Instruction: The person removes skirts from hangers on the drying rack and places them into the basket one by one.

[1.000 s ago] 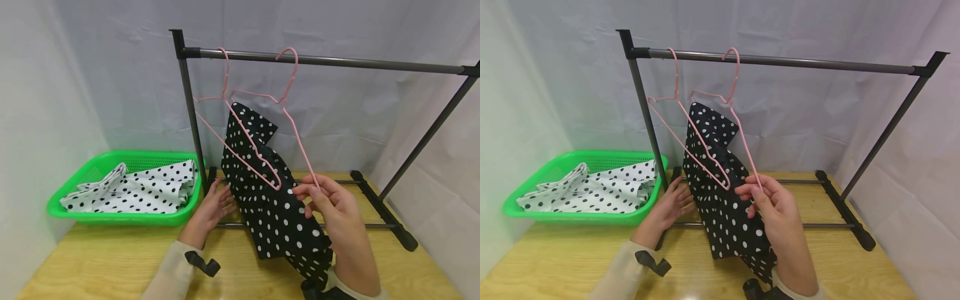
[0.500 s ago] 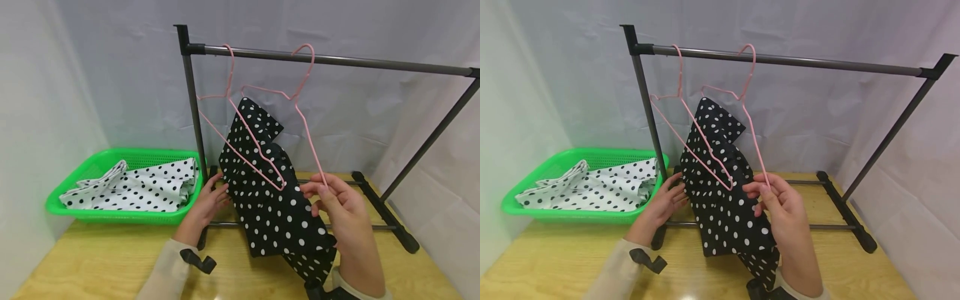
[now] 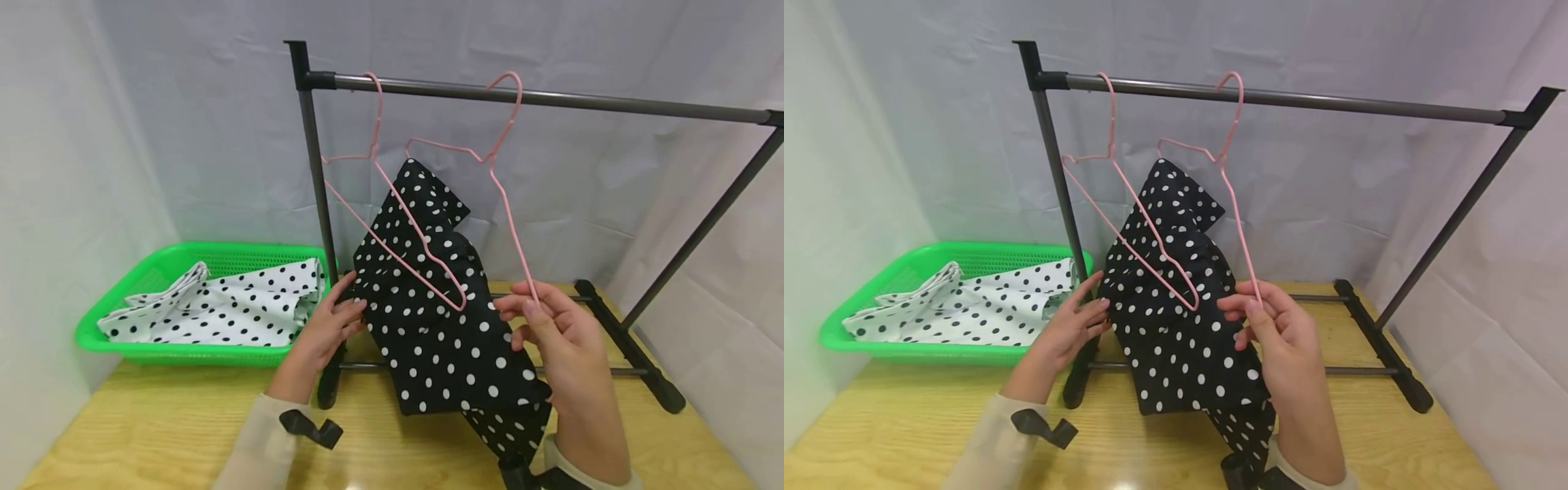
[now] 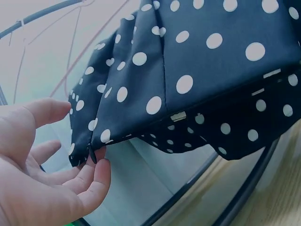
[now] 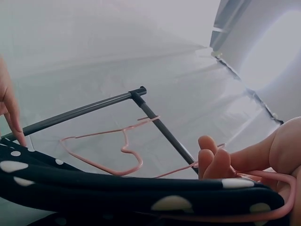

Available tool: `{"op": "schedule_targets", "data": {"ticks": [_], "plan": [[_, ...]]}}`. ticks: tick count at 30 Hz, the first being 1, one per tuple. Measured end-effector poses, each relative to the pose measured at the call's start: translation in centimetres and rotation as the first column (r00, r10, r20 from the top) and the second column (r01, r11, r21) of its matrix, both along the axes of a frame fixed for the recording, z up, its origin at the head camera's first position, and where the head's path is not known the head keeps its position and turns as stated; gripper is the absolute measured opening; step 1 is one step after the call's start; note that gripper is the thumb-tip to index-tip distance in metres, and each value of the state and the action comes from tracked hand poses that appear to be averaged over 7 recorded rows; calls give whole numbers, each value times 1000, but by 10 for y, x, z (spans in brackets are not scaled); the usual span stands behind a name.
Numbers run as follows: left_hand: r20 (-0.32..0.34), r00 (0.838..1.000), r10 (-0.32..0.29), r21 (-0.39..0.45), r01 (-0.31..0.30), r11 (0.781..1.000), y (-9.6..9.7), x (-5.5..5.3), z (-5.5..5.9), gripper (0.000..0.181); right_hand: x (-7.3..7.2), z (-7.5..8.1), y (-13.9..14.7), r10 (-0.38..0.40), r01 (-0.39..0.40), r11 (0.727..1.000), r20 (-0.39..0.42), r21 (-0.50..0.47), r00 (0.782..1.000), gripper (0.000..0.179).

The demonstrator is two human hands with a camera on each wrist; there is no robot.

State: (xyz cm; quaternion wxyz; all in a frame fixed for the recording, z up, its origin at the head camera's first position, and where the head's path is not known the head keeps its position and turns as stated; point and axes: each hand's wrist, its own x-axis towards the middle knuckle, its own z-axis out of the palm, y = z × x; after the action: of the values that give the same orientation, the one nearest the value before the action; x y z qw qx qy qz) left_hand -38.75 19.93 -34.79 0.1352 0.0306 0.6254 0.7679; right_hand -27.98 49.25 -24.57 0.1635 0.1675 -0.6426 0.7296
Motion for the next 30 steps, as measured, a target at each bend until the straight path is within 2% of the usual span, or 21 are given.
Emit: {"op": "schedule_targets", "data": {"ticks": [6,10,14,17,20,22,24,27,30], "plan": [[-84,996,-40,0,40,999,-5,1,4,66,1,0,0,-10,10,1000,11,-8,1000,18],[-123,991,-58,35,62,997,-6,4,7,69,0,0,-1,-14,14,1000,11,-9,1000,17],[-131,991,-27,64,36,997,-5,7,14,69,-2,1,-2,-27,27,1000,26,5,999,17],[-139,990,14,23,-11,1000,-5,9,19,69,-3,1,-3,-38,37,999,47,17,998,19],[-180,983,28,-90,-45,995,-5,11,24,71,-2,1,-5,-48,47,999,61,23,997,19],[-230,973,17,-184,-60,981,-5,13,27,74,-2,1,-5,-51,50,998,63,23,997,18],[-280,960,4,-275,-85,958,-4,15,30,77,-2,0,-5,-51,50,998,61,24,997,17],[-346,938,12,-390,-156,907,-2,18,31,80,-2,0,-6,-46,44,999,58,25,997,17],[-406,913,53,-469,-258,845,1,19,31,81,-2,0,-7,-42,41,999,57,32,997,18]]}}
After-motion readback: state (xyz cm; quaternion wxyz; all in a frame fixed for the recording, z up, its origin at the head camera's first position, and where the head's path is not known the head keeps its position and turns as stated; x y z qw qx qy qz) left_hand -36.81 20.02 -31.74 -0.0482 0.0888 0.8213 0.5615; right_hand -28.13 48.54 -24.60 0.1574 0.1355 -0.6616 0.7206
